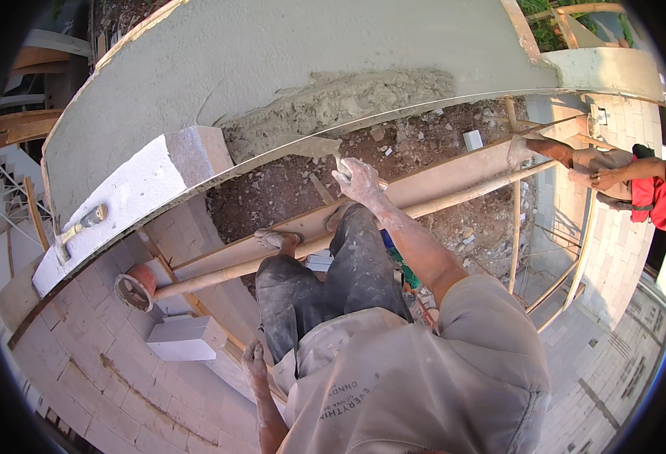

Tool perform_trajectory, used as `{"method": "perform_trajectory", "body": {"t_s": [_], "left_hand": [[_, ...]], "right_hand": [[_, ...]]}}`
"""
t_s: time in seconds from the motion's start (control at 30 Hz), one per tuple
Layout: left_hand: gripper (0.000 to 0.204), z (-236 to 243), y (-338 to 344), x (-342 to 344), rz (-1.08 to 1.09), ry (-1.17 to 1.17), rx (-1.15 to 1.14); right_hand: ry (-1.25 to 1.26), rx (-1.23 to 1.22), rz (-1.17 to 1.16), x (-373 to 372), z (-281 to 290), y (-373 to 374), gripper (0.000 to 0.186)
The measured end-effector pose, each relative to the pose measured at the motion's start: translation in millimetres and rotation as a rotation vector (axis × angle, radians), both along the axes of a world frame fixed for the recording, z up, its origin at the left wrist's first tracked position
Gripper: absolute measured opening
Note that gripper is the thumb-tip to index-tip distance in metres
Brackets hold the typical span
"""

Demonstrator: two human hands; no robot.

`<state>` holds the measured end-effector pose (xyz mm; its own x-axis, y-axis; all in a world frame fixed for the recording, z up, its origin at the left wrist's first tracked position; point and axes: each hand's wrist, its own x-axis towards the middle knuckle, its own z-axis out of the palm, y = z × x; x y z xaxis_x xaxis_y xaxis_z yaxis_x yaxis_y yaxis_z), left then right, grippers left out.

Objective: The person scoops wet cement from a bucket with a trowel and applies it to a curved concrete wall section, smoothing the surface along a guide line. The person repeatedly refills the trowel and continues plastering the wall.

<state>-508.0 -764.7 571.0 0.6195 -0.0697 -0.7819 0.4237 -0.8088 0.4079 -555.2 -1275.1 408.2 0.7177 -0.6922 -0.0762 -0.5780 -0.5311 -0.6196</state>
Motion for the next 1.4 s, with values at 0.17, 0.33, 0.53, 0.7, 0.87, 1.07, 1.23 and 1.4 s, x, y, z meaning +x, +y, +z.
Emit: {"method": "perform_trajectory", "body": {"t_s": [0.17, 0.33, 0.53, 0.7, 0.87, 1.07, 1.23, 1.4], "left_hand": [[0.034, 4.1, -9.2, 8.1, -0.112, -0.112, -0.028], [0.035, 15.3, -4.0, 4.2, 0.001, -0.046, -0.063], [0.036, 41.7, -11.1, 10.0, 0.055, 0.007, -0.028], [0.049, 41.1, 19.6, -31.3, 0.180, 0.012, -0.257], [0.041, 40.1, 61.1, -56.3, 0.341, -0.004, -0.219], [0.020, 24.6, 157.3, -109.3, 0.423, 0.041, 0.214], [0.017, 26.7, 205.2, -153.4, 0.680, -0.123, 0.440], [0.020, 58.6, 219.6, -181.8, 0.903, -0.135, 0.575]], "right_hand": [[0.086, -0.165, -0.039, -80.7, 67.9, -60.4, 0.024], [-0.015, -0.481, -0.126, -81.1, 155.7, -80.9, 0.021], [0.331, -0.414, -0.090, -97.4, 114.7, -83.2, 0.026], [0.452, -0.230, 0.306, -69.4, 123.1, 38.1, 0.034], [0.201, -0.006, 0.768, 62.5, 155.1, 172.0, 0.028], [0.193, 0.163, 1.210, 285.0, 213.8, 314.7, 0.048], [0.085, -0.188, 1.346, 410.2, 204.7, 384.2, 0.043], [0.090, -0.172, 1.349, 450.3, 172.1, 435.8, 0.033]]}}
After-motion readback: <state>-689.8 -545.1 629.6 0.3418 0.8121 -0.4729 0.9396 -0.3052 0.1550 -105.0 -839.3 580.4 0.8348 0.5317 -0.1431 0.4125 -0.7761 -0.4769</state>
